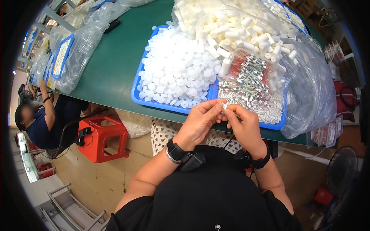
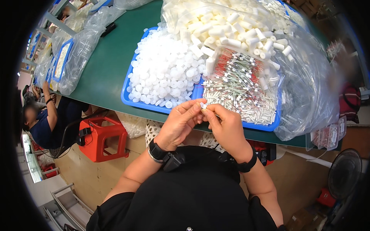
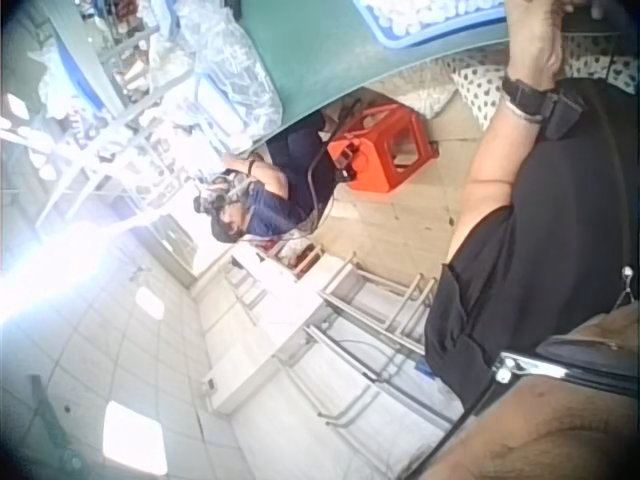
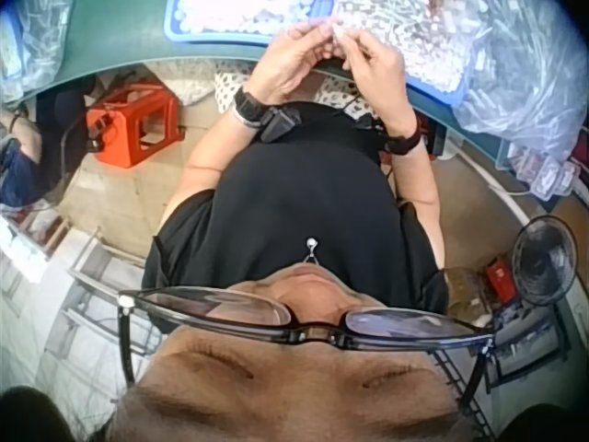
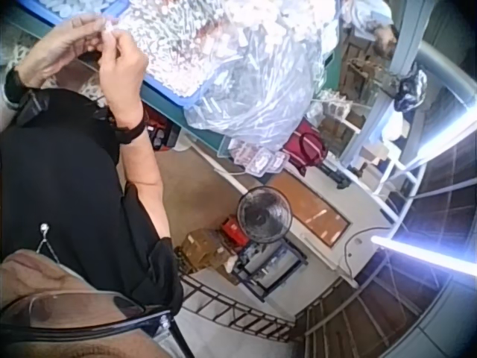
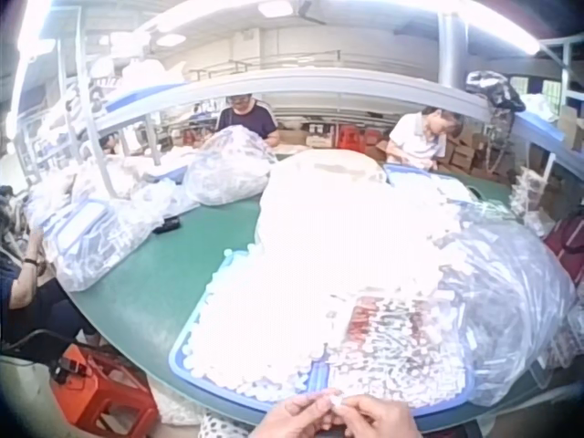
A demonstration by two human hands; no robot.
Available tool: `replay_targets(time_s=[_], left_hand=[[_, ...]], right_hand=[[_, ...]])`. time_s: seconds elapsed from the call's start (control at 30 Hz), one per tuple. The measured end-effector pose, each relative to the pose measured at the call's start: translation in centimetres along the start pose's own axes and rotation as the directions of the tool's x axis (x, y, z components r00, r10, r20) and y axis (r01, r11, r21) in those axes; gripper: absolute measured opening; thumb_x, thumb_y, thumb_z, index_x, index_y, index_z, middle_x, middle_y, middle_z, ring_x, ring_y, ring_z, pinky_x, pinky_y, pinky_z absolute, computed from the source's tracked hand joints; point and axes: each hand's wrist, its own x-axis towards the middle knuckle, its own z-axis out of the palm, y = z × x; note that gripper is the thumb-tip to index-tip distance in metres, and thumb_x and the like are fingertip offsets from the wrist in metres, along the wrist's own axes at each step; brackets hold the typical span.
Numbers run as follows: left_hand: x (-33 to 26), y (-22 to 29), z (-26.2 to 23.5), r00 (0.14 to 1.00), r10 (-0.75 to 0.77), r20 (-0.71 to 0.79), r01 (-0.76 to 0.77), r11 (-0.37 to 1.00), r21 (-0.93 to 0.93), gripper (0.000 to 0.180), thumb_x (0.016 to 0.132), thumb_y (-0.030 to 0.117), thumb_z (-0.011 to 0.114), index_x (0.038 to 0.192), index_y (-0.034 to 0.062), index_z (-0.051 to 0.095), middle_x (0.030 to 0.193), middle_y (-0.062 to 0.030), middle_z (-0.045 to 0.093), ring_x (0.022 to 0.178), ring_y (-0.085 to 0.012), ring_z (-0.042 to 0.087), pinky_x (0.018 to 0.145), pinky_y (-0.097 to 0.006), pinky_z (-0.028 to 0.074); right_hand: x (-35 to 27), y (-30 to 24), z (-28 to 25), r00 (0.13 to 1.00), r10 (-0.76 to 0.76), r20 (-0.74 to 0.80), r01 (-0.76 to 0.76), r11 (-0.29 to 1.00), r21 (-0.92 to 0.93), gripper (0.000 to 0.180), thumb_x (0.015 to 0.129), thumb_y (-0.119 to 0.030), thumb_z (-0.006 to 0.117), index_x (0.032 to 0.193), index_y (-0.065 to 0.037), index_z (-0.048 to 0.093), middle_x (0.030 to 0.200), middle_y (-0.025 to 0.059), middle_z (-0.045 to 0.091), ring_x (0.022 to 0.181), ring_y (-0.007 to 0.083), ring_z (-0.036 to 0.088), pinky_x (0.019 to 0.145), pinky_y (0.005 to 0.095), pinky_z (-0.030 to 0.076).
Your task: The person sits at a workbench and repeatedly assembles small white plastic components. They pick up a white cap and a metal pin, insert the pin into the cap, and then place the assembled unit into a clear plastic bag. The process is repeated continuously throughout the clip.
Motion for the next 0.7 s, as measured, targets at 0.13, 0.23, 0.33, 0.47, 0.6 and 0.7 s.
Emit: replay_targets(time_s=[0.13, 0.23, 0.33, 0.47, 0.6, 0.7], left_hand=[[0.0, 1.9, -1.0, 0.98, 0.176, -0.09, -0.177, 0.984, -0.002, 0.033, 0.099, 0.023, 0.059, 0.122, -0.0006, 0.058, 0.094, -0.0043, 0.065, 0.082, -0.0104, 0.061, 0.077, -0.025, 0.051], [-0.2, 3.3, -1.3, 0.952, 0.223, -0.208, -0.221, 0.975, 0.034, 0.033, 0.099, 0.024, 0.058, 0.121, 0.0002, 0.057, 0.097, -0.008, 0.066, 0.09, -0.0153, 0.066, 0.08, -0.028, 0.055], [-0.4, 3.4, -1.4, 0.955, 0.233, -0.186, -0.215, 0.971, 0.108, 0.033, 0.099, 0.023, 0.058, 0.122, -0.0006, 0.057, 0.098, -0.0097, 0.066, 0.092, -0.0171, 0.068, 0.081, -0.028, 0.056], [-0.6, 3.2, -1.1, 0.957, 0.205, -0.205, -0.187, 0.977, 0.101, 0.033, 0.099, 0.022, 0.059, 0.123, -0.0014, 0.056, 0.099, -0.0108, 0.067, 0.09, -0.0177, 0.068, 0.08, -0.028, 0.057], [-0.4, 2.6, -1.7, 0.957, 0.199, -0.21, -0.183, 0.979, 0.092, 0.034, 0.098, 0.021, 0.06, 0.123, -0.0013, 0.056, 0.1, -0.0111, 0.067, 0.09, -0.0175, 0.068, 0.081, -0.028, 0.056], [-0.2, 2.5, -1.4, 0.966, 0.174, -0.192, -0.159, 0.983, 0.093, 0.034, 0.098, 0.022, 0.06, 0.123, -0.001, 0.057, 0.101, -0.0109, 0.067, 0.091, -0.0175, 0.068, 0.082, -0.028, 0.056]], right_hand=[[1.2, 0.1, -1.5, 0.99, 0.083, -0.116, -0.06, 0.98, 0.187, 0.019, 0.099, -0.013, 0.056, 0.104, 0.002, 0.067, 0.089, 0.0092, 0.071, 0.074, 0.0122, 0.063, 0.065, 0.0262, 0.05], [1.6, 0.9, -2.6, 0.976, -0.21, -0.064, 0.178, 0.926, -0.332, 0.015, 0.093, -0.011, 0.062, 0.102, 0.0, 0.066, 0.091, 0.0108, 0.069, 0.078, 0.0241, 0.065, 0.067, 0.0324, 0.051], [1.9, 1.9, -1.3, 0.9, -0.426, 0.096, 0.4, 0.717, -0.571, 0.01, 0.081, -0.005, 0.065, 0.09, -0.003, 0.064, 0.083, 0.0091, 0.062, 0.079, 0.0301, 0.06, 0.068, 0.0378, 0.048], [2.2, 2.1, -0.6, 0.881, -0.428, 0.202, 0.439, 0.579, -0.687, 0.006, 0.075, -0.003, 0.064, 0.078, -0.006, 0.061, 0.078, 0.007, 0.055, 0.078, 0.0255, 0.055, 0.071, 0.0369, 0.044], [2.4, 2.1, -0.9, 0.877, -0.4, 0.265, 0.452, 0.503, -0.737, 0.005, 0.075, -0.005, 0.065, 0.076, -0.006, 0.061, 0.077, 0.0069, 0.055, 0.078, 0.0246, 0.055, 0.072, 0.0367, 0.044], [3.1, 2.5, -0.7, 0.878, -0.377, 0.294, 0.452, 0.457, -0.766, 0.008, 0.075, -0.008, 0.067, 0.073, -0.005, 0.06, 0.076, 0.0072, 0.055, 0.079, 0.0245, 0.057, 0.073, 0.0367, 0.044]])
